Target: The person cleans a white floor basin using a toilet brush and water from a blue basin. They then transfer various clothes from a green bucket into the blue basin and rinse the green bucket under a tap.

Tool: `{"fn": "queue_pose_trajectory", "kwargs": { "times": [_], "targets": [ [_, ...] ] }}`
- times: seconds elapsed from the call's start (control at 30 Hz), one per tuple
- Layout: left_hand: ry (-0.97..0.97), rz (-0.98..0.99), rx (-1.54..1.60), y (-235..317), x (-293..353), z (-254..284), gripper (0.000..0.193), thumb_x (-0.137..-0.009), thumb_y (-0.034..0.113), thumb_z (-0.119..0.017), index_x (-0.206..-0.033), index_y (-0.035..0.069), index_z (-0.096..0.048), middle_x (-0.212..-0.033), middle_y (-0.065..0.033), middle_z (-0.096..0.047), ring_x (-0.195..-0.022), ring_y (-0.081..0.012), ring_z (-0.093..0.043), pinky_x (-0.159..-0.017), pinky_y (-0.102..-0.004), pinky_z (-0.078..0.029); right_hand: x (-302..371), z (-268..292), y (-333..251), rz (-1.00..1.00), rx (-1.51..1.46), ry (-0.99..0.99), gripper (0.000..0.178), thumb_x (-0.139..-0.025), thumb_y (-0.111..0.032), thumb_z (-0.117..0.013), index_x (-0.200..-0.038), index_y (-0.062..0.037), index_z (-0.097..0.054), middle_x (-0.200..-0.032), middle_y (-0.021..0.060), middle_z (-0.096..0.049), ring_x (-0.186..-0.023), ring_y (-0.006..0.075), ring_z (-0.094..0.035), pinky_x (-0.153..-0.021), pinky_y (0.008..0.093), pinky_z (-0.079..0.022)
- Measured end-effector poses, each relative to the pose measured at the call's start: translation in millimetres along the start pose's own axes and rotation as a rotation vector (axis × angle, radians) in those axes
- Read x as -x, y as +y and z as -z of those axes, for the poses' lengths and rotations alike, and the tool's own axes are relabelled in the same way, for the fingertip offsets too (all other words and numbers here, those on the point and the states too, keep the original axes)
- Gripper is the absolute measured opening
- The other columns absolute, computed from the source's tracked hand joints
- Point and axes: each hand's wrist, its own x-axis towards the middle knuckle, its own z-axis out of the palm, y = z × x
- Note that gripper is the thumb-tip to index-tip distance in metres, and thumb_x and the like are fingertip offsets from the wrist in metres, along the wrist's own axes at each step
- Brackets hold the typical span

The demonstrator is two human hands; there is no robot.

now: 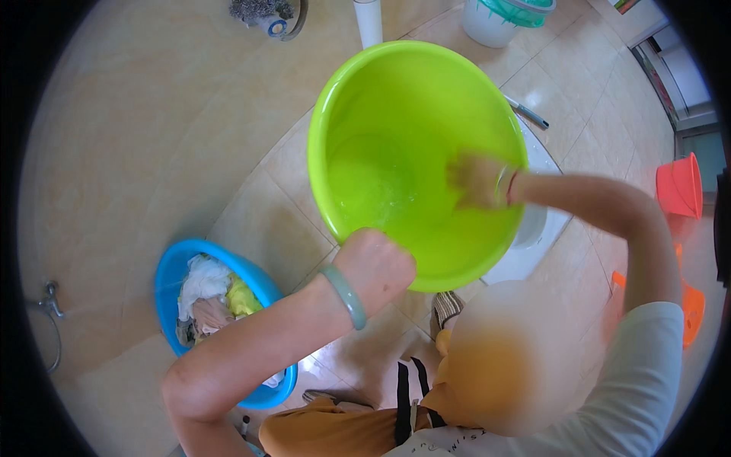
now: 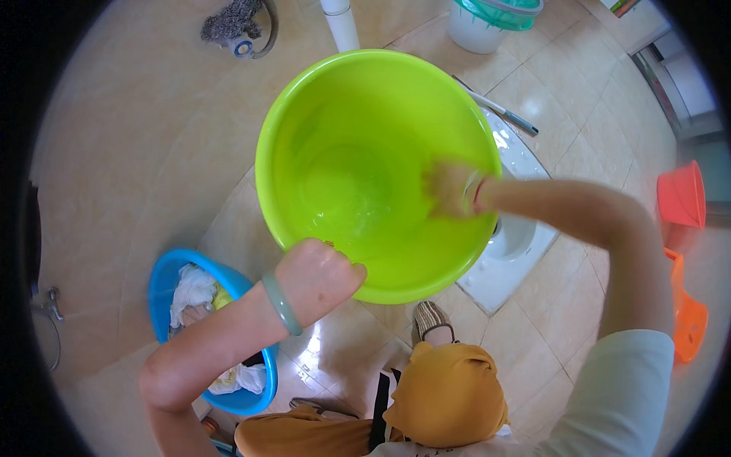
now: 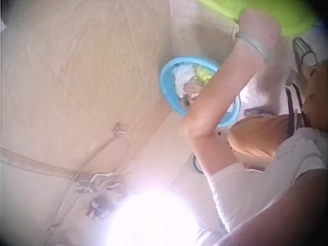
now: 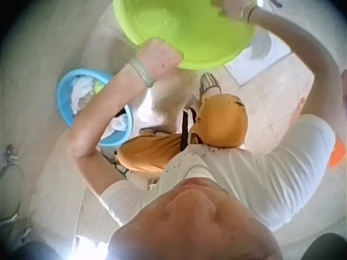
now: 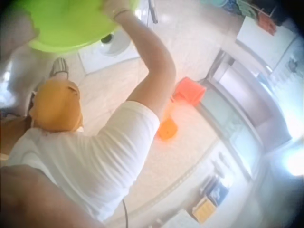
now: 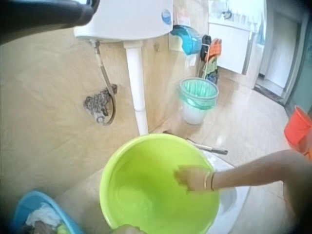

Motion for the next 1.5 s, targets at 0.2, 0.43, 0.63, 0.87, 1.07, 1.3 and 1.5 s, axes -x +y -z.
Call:
{"fn": "queue_pose_trajectory", "kwargs": {
  "times": [0.2,0.43,0.63,0.87,1.07,1.3,1.5],
  "targets": [
    [-0.088,-0.031,0.056,14.2,-11.3,1.1,0.008,-0.064,0.012,-0.057,-0.068,0.005,-0.059,-0.053,-0.0094,-0.056,-0.052,-0.0228,-0.06,-0.047,-0.0324,-0.046,-65.5,-59.0,-136.4,0.129,-1.205,-0.019,0.052,-0.095,-0.044,-0.027,-0.129,-0.0085,-0.042,-0.136,0.0134,-0.039,-0.124,0.0312,-0.036,-0.104,0.0411,-0.027],
    [-0.159,-0.007,-0.028,24.0,5.6,-10.3,0.022,-0.067,0.013,-0.057,-0.084,0.0,-0.061,-0.054,-0.0085,-0.056,-0.051,-0.0216,-0.057,-0.047,-0.032,-0.043,-157.6,-99.2,-59.7,0.486,0.158,0.368,0.029,-0.081,-0.029,-0.052,-0.102,-0.0093,-0.055,-0.108,0.0088,-0.053,-0.1,0.0245,-0.05,-0.084,0.0393,-0.04],
    [-0.092,0.04,-0.044,30.1,8.1,-18.4,0.024,-0.068,0.014,-0.057,-0.088,0.0,-0.061,-0.056,-0.0085,-0.056,-0.053,-0.0216,-0.056,-0.048,-0.0321,-0.041,-170.3,-102.4,24.2,0.163,0.301,0.679,0.029,-0.079,-0.027,-0.052,-0.098,-0.0056,-0.058,-0.104,0.0128,-0.057,-0.095,0.0275,-0.055,-0.083,0.0384,-0.045],
    [-0.154,0.166,0.128,20.8,26.2,-17.8,0.025,-0.068,0.014,-0.056,-0.089,0.0,-0.06,-0.057,-0.0109,-0.057,-0.053,-0.0231,-0.057,-0.049,-0.0331,-0.043,-136.4,-80.6,-125.9,0.09,-0.058,-0.228,0.029,-0.084,-0.018,-0.046,-0.105,-0.0052,-0.063,-0.1,0.0188,-0.063,-0.09,0.0326,-0.062,-0.078,0.0403,-0.049],
    [-0.036,-0.029,-0.051,43.7,2.8,-40.5,0.026,-0.069,0.014,-0.055,-0.09,-0.001,-0.06,-0.058,-0.012,-0.057,-0.054,-0.0239,-0.057,-0.049,-0.0332,-0.044,-205.0,-118.9,-147.5,-0.55,-1.135,0.876,0.028,-0.088,-0.024,-0.045,-0.085,-0.0005,-0.059,-0.079,0.0217,-0.06,-0.073,0.0344,-0.059,-0.067,0.0418,-0.046],
    [-0.044,-0.112,0.018,24.0,19.0,-42.4,0.029,-0.068,0.013,-0.055,-0.09,-0.005,-0.057,-0.059,-0.0107,-0.055,-0.054,-0.0219,-0.057,-0.05,-0.0293,-0.045,-243.2,-37.8,-112.3,-0.784,-2.258,1.01,0.041,-0.089,-0.039,-0.041,-0.106,-0.0038,-0.053,-0.103,0.0107,-0.06,-0.087,0.0245,-0.056,-0.071,0.0347,-0.047],
    [-0.047,-0.176,0.085,35.4,9.0,-42.1,0.02,-0.068,0.011,-0.054,-0.082,-0.004,-0.055,-0.059,-0.0082,-0.054,-0.054,-0.0209,-0.058,-0.048,-0.0314,-0.046,-157.6,-37.0,-205.8,-0.265,-2.218,0.483,0.056,-0.092,-0.048,-0.033,-0.124,-0.0042,-0.048,-0.121,0.0091,-0.053,-0.107,0.0219,-0.05,-0.093,0.0313,-0.038]
  ]
}}
